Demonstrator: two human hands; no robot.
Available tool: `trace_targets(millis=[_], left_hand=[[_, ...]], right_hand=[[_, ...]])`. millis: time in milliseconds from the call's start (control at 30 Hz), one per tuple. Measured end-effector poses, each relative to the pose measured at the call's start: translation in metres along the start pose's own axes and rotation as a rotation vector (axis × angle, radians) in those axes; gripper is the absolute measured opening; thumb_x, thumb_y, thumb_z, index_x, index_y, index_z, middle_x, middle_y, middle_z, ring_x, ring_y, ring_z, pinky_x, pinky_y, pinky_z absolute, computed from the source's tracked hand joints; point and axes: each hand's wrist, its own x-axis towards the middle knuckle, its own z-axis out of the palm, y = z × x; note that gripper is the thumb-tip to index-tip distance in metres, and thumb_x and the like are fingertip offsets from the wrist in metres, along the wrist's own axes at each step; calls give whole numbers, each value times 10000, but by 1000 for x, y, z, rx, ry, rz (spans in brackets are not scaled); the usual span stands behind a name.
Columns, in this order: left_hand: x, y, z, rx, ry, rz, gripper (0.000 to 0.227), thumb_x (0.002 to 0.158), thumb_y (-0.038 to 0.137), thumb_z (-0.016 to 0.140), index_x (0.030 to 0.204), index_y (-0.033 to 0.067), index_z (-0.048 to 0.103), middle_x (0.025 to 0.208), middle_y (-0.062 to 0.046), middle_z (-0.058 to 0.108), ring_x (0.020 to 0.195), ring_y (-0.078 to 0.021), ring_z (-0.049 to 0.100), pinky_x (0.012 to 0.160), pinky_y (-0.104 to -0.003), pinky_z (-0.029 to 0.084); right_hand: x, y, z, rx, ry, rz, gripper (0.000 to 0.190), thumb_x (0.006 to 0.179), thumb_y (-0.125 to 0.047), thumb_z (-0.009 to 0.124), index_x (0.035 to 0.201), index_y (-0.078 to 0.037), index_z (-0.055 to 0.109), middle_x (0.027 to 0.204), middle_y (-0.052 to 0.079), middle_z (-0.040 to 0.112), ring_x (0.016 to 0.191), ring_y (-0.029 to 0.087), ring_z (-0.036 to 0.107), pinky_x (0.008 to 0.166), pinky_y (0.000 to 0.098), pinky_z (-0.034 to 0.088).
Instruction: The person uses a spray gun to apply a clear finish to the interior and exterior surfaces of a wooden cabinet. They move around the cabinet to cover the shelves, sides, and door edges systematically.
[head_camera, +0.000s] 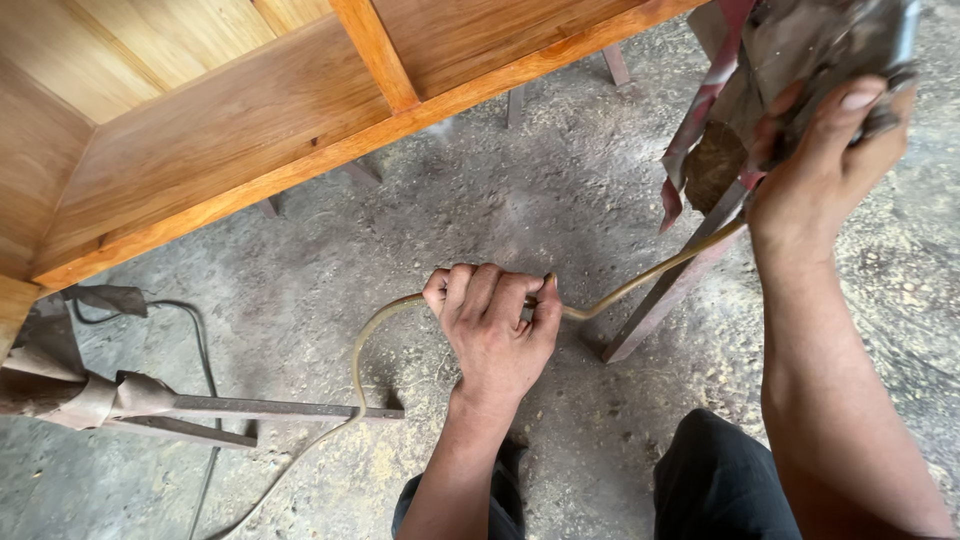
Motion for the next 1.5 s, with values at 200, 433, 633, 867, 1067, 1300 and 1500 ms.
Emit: trace_targets(millis=[200,433,633,867,1067,1300,1500], left_hand=[[-1,-4,9,13,2,-4,208,808,153,808,757,169,606,730,16,558,816,-172,497,900,-417,333],[-2,3,19,-48,3,-1,215,817,147,810,771,155,600,724,3,571,807,-177,507,898,-419,340],[-3,4,24,-69,-1,0,208,830,140,799,798,150,594,753,-2,592,813,-182,521,906,-418,355],[-5,5,31,-87,-14,-12,223,812,119,808,779,154,590,711,9,581,767,-175,515,861,-410,347],[-3,-9,36,-60,1,-68,193,802,104,795,788,144,607,758,7,645,781,-161,536,885,-393,351],[0,-9,41,-139,34,-85,183,782,88,801,790,141,626,759,2,647,770,-160,533,894,-384,356],[3,-3,41,-190,95,-72,176,789,94,794,800,133,623,755,3,631,784,-168,537,903,-386,360]], right_hand=[[-26,-38,35,362,-316,48,684,1044,-665,545,1341,-53,479,910,87,622,595,141,578,454,269,496],[-29,-34,24,404,-356,67,683,1056,-695,547,1287,-53,570,955,95,659,592,148,597,515,287,474],[-25,-13,-55,278,-144,97,632,1105,-666,486,1204,-44,536,962,98,608,703,195,564,594,301,447],[-21,5,-102,-26,53,173,506,1177,-505,357,1143,-25,510,806,72,448,643,173,418,587,268,299],[-24,-62,-68,-46,-186,123,755,1092,-750,315,1126,-18,495,872,72,492,657,161,452,586,272,344],[-2,-173,-10,-75,-483,148,889,907,-861,391,1114,-2,490,716,94,538,504,190,480,499,349,408],[22,-154,-31,-103,-461,178,810,1064,-782,324,1151,0,516,790,79,536,525,163,436,481,292,366]])
